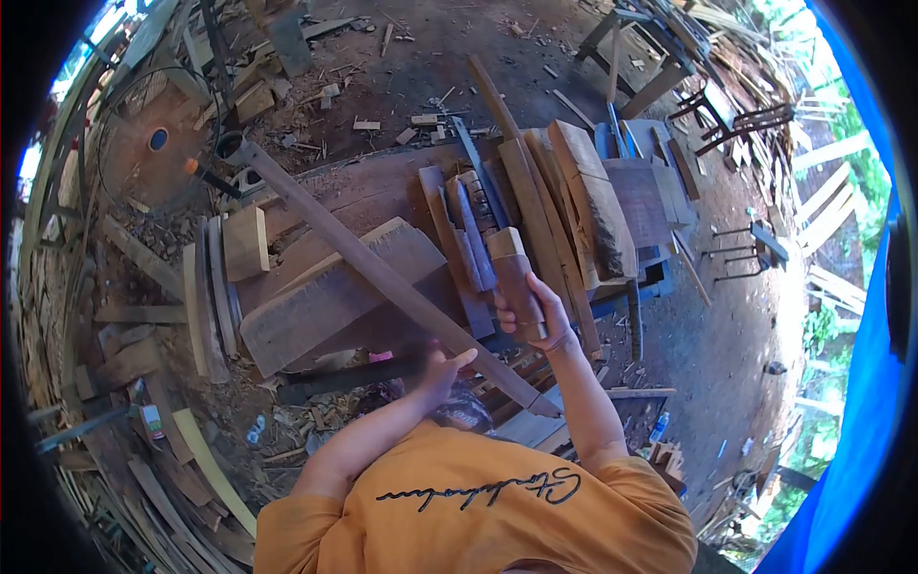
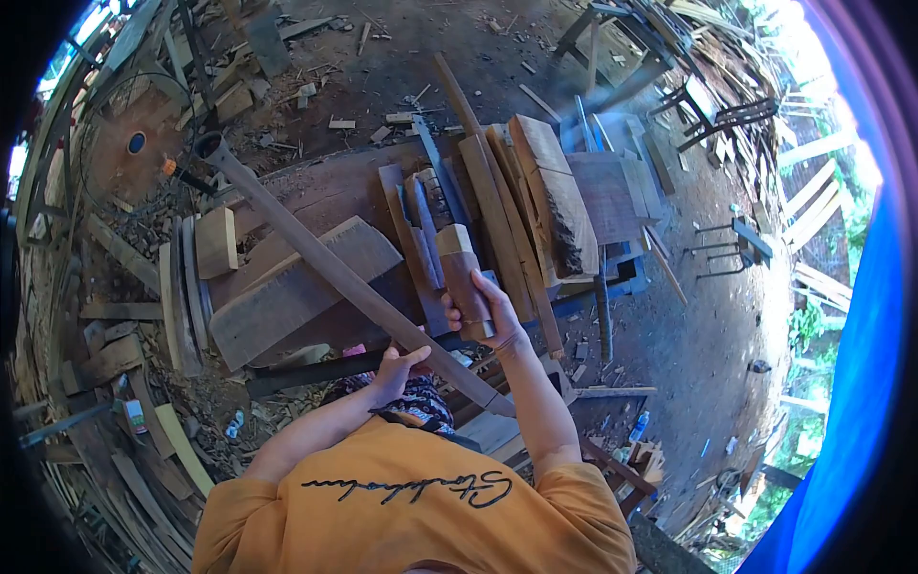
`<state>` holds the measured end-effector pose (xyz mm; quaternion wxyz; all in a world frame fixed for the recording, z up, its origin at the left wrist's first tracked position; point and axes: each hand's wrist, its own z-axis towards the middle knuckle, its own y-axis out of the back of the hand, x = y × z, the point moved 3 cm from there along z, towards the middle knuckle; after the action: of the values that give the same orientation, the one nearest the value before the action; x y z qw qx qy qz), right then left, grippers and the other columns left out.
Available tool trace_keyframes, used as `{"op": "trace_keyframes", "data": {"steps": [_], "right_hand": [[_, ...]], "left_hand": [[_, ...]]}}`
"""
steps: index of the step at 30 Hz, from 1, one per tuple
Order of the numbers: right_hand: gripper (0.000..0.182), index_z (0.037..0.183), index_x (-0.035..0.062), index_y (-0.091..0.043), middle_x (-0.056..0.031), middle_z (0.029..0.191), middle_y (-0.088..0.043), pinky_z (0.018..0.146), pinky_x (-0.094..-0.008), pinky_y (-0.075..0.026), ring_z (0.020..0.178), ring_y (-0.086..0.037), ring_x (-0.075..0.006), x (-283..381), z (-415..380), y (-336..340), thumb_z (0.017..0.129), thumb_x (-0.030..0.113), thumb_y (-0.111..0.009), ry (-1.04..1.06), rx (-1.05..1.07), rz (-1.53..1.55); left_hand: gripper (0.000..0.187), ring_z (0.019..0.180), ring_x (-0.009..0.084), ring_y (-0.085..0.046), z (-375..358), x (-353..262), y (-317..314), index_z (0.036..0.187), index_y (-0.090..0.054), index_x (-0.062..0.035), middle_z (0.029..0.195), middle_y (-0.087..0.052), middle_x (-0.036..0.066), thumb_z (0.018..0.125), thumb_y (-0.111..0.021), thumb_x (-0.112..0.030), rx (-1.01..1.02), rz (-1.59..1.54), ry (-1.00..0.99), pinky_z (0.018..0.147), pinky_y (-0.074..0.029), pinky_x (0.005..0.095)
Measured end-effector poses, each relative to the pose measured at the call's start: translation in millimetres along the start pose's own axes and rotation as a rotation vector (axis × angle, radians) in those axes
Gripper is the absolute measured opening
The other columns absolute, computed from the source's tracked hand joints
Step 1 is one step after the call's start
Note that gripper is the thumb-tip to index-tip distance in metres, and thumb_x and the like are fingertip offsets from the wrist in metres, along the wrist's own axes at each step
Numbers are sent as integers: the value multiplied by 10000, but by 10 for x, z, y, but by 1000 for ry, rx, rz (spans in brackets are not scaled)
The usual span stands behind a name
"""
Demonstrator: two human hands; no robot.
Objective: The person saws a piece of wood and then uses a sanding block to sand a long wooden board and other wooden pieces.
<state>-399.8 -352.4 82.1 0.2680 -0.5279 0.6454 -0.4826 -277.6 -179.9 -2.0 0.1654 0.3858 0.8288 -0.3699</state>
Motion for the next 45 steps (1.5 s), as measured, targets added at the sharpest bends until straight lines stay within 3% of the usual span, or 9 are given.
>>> {"op": "trace_keyframes", "data": {"steps": [3,7,14,19,23,35,39,41,45], "right_hand": [[567,1236,4,-491,-152,971,-639,668,-354,-530,785,-635,-214,-144,-125,5,959,492,-576,132,-356,-441],[575,1272,50,-466,-130,923,-652,656,-325,-540,753,-639,-185,-440,-258,-195,946,506,-596,260,-467,-564],[462,1252,83,-457,-113,937,-641,620,-293,-547,721,-638,-165,-1110,-206,-378,996,461,-533,368,-543,-609],[521,1248,81,-474,-113,933,-631,632,-316,-543,717,-631,-177,-1529,-236,-187,936,469,-627,265,-470,-292],[559,1249,89,-445,-82,909,-608,597,-292,-538,687,-620,-149,-1806,-376,-569,895,444,-693,413,-499,-406],[522,1208,48,-470,-92,948,-572,618,-331,-553,734,-642,-185,-2025,-944,-449,838,277,-758,528,-528,-472],[527,1227,37,-477,-93,955,-576,627,-332,-553,758,-650,-186,-2090,-1269,-392,854,296,-744,592,-537,-504],[527,1238,40,-480,-88,955,-578,630,-333,-551,776,-651,-182,-2176,-1428,-304,861,303,-737,596,-544,-506],[525,1280,51,-490,-75,987,-591,657,-335,-550,820,-629,-173,-2408,-1800,14,887,317,-712,543,-599,-549]], "left_hand": [[560,1039,186,-641,-58,34,128,1322,-431,-110,1160,-595,58,868,-747,-193,-28,-15,40,850,-576,350],[546,1100,197,-614,-71,15,292,1328,-461,-129,1168,-599,41,870,-750,-195,15,10,79,885,-545,362],[402,956,158,-645,-241,-436,670,1254,-480,-138,1097,-627,12,936,-683,-276,-5,18,-96,834,-562,369],[370,976,195,-637,-333,-397,768,1253,-475,-131,1051,-610,34,942,-659,-208,23,-217,-66,871,-522,396],[341,963,233,-670,-357,-404,743,1194,-456,-133,1066,-631,79,950,-664,-250,107,-293,-128,863,-572,433],[330,945,203,-641,-704,274,609,1214,-534,-159,1048,-615,25,968,-641,-351,122,-275,44,801,-549,397],[389,966,219,-640,-628,613,851,1248,-552,-121,1082,-633,65,995,-574,-416,-111,-254,-55,839,-527,409],[505,1012,280,-636,-610,717,1128,1284,-548,-56,1187,-635,134,1010,-501,-478,-507,156,-165,891,-496,409],[642,1056,321,-622,-1080,476,1241,1204,-575,81,1142,-661,217,1012,-446,-518,-802,543,-300,958,-451,410]]}}
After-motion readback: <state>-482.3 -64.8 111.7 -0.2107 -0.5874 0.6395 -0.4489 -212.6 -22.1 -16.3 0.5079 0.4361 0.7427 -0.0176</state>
